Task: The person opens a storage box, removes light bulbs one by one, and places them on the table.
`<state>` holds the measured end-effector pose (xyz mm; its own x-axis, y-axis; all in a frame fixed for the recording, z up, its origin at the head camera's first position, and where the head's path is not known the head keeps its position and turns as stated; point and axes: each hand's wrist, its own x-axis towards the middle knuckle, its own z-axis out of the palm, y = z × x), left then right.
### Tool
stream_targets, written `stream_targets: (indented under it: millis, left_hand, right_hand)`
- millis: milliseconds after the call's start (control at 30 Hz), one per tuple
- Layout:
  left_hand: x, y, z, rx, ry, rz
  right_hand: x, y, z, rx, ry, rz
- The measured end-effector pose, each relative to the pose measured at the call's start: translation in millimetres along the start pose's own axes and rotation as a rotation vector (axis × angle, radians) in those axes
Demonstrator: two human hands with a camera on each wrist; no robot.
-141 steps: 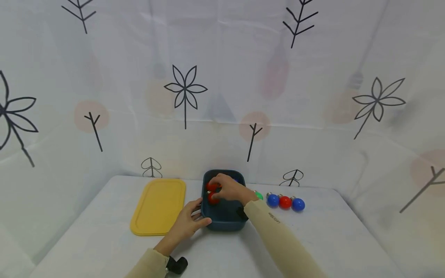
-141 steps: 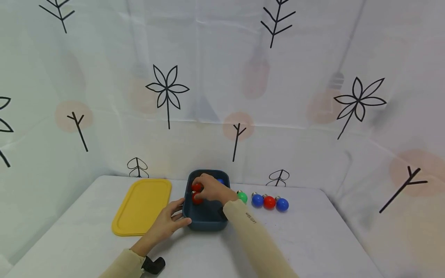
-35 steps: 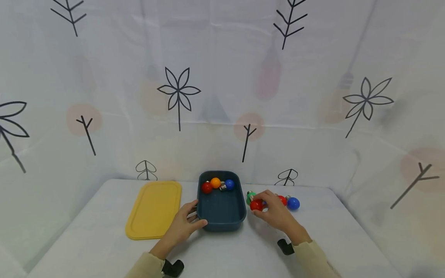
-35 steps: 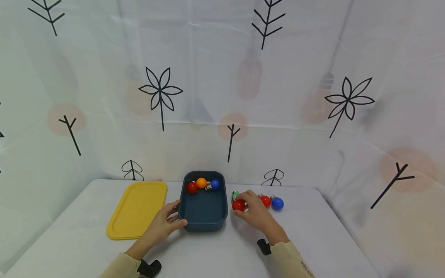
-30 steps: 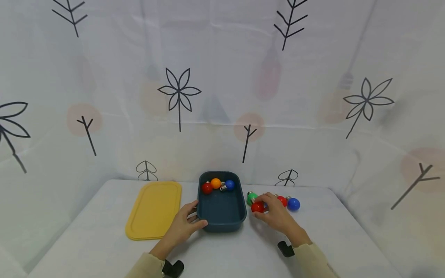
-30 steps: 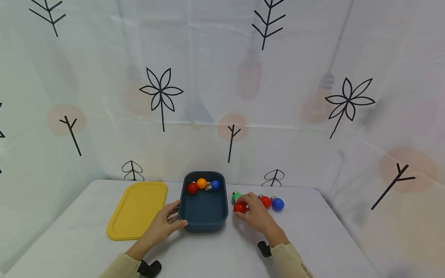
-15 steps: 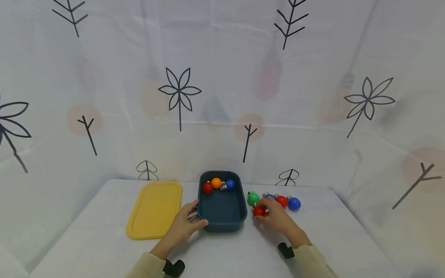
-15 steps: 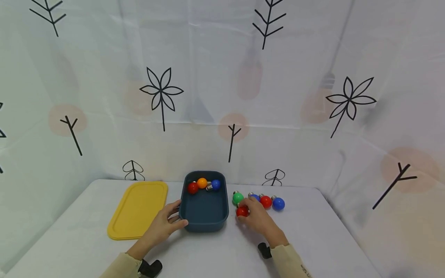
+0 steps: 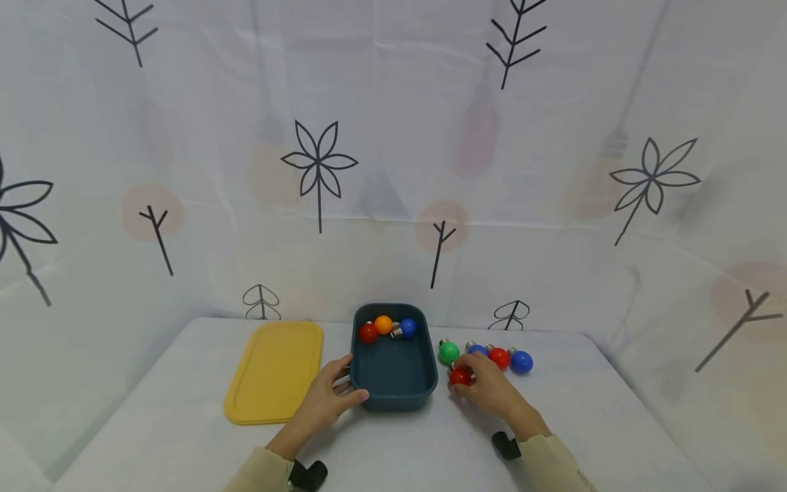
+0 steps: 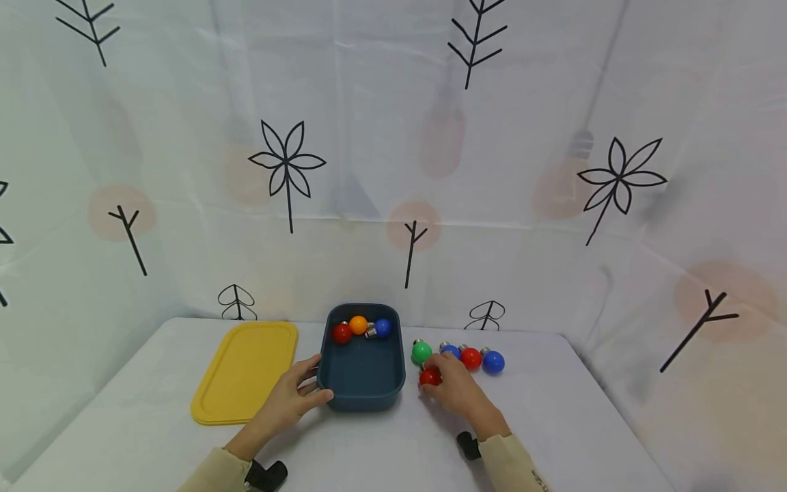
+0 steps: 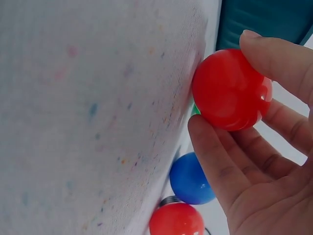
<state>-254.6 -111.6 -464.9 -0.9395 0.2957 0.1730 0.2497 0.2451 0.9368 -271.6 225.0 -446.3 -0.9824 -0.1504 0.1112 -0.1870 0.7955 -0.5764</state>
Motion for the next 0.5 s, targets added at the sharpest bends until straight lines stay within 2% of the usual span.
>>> stream_targets:
  millis: [333, 500]
  left_hand:
    - [0.7, -1.6, 1.3, 0.002, 0.003, 0.0]
    - [0.5, -1.4, 1.3, 0.001, 0.007, -0.002]
  right_hand:
    - [-2.2, 1.1, -0.4, -0.006, 0.006, -0.021]
    - [-1.9, 0.9, -0.7, -0.007, -0.007, -0.005]
